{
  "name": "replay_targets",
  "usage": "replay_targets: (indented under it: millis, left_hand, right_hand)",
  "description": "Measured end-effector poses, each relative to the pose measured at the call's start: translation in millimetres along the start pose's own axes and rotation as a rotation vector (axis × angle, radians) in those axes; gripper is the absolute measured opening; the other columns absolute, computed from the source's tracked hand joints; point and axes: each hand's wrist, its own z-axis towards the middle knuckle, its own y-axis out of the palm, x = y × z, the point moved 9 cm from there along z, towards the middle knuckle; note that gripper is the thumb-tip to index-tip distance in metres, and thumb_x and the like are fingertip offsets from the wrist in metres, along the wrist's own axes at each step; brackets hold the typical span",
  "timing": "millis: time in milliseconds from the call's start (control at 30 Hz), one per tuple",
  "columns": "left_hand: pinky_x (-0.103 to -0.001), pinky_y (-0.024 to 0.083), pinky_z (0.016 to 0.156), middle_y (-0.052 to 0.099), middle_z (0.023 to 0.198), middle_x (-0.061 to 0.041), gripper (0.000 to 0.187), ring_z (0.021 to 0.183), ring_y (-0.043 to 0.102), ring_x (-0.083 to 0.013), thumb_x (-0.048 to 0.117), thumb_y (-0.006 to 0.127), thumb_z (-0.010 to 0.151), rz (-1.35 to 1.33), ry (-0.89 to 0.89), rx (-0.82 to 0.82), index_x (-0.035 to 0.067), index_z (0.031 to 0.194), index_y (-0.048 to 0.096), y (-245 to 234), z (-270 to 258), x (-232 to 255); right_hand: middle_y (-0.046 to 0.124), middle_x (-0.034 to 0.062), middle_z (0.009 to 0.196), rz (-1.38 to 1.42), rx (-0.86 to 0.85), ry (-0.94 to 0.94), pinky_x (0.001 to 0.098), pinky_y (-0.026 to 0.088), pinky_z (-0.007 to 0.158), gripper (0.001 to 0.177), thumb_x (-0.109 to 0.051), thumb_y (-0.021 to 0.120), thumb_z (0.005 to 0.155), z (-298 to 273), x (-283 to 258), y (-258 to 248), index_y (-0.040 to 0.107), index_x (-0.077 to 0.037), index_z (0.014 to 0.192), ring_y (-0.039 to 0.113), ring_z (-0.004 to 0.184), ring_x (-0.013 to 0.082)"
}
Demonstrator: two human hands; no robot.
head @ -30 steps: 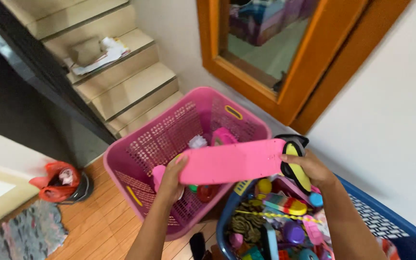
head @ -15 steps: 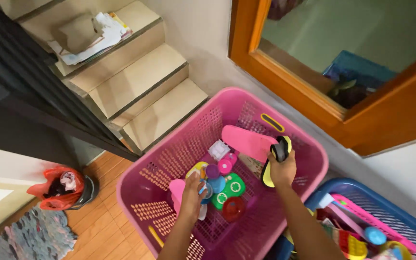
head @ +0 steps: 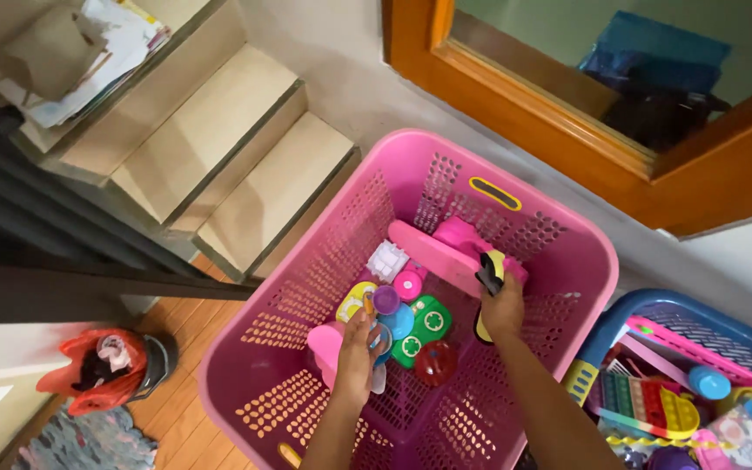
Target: Cleaning and organizing various plastic toys between two laundry baskets.
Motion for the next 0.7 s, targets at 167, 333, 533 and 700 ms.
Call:
replay_targets:
  millis: [167, 333, 533, 700]
  left_hand:
    - [-0.040, 0.047, 0.103, 0.055, 0.136, -0.006, 0.061, 0.123, 0.054, -0.0220, 0.046, 0.060, 0.097, 0.046, 0.001, -0.030, 0.012, 0.148, 0.048, 14.5, 5.4, -15.4]
    - [-0.041, 0.047, 0.108, 0.055, 0.145, -0.005, 0.063, 0.130, 0.056, -0.0229, 0.047, 0.058, 0.096, 0.116, -0.048, -0.090, 0.016, 0.150, 0.045, 41.6, 2.3, -31.6]
    - [-0.043, 0.045, 0.106, 0.057, 0.147, -0.006, 0.067, 0.129, 0.057, -0.0229, 0.049, 0.054, 0.096, 0.283, 0.007, -0.228, 0.012, 0.151, 0.046, 142.5, -34.5, -43.7]
    - [-0.038, 0.040, 0.113, 0.054, 0.152, -0.012, 0.068, 0.139, 0.051, -0.0220, 0.043, 0.059, 0.099, 0.308, 0.231, -0.655, 0.007, 0.154, 0.041, 252.9, -82.7, -94.2]
  right_hand:
    - [0.069, 0.0278, 0.114, -0.006, -0.011, 0.161, 0.0543, 0.051, 0.087, 0.048, -0.025, 0.080, 0.085, -0.4, 23.7, -4.3, 0.062, -0.003, 0.124, 0.065, 0.106, 0.0481]
    - [0.074, 0.0208, 0.108, 0.227, -0.071, 0.173, 0.0470, 0.054, 0.084, 0.045, -0.023, 0.079, 0.086, -10.3, 2.8, -6.6, 0.064, -0.005, 0.125, 0.071, 0.098, 0.0367]
    - [0.074, 0.0101, 0.102, 0.511, 0.081, -0.056, 0.0351, 0.054, 0.082, 0.045, -0.023, 0.080, 0.094, -46.7, -51.5, -139.8, 0.061, -0.003, 0.129, 0.068, 0.092, 0.0169]
    - [0.065, -0.0001, 0.090, 0.739, 0.184, 0.272, 0.0279, 0.046, 0.063, 0.031, -0.033, 0.068, 0.101, -72.1, 80.1, -231.0, 0.072, -0.004, 0.110, 0.055, 0.077, 0.0087]
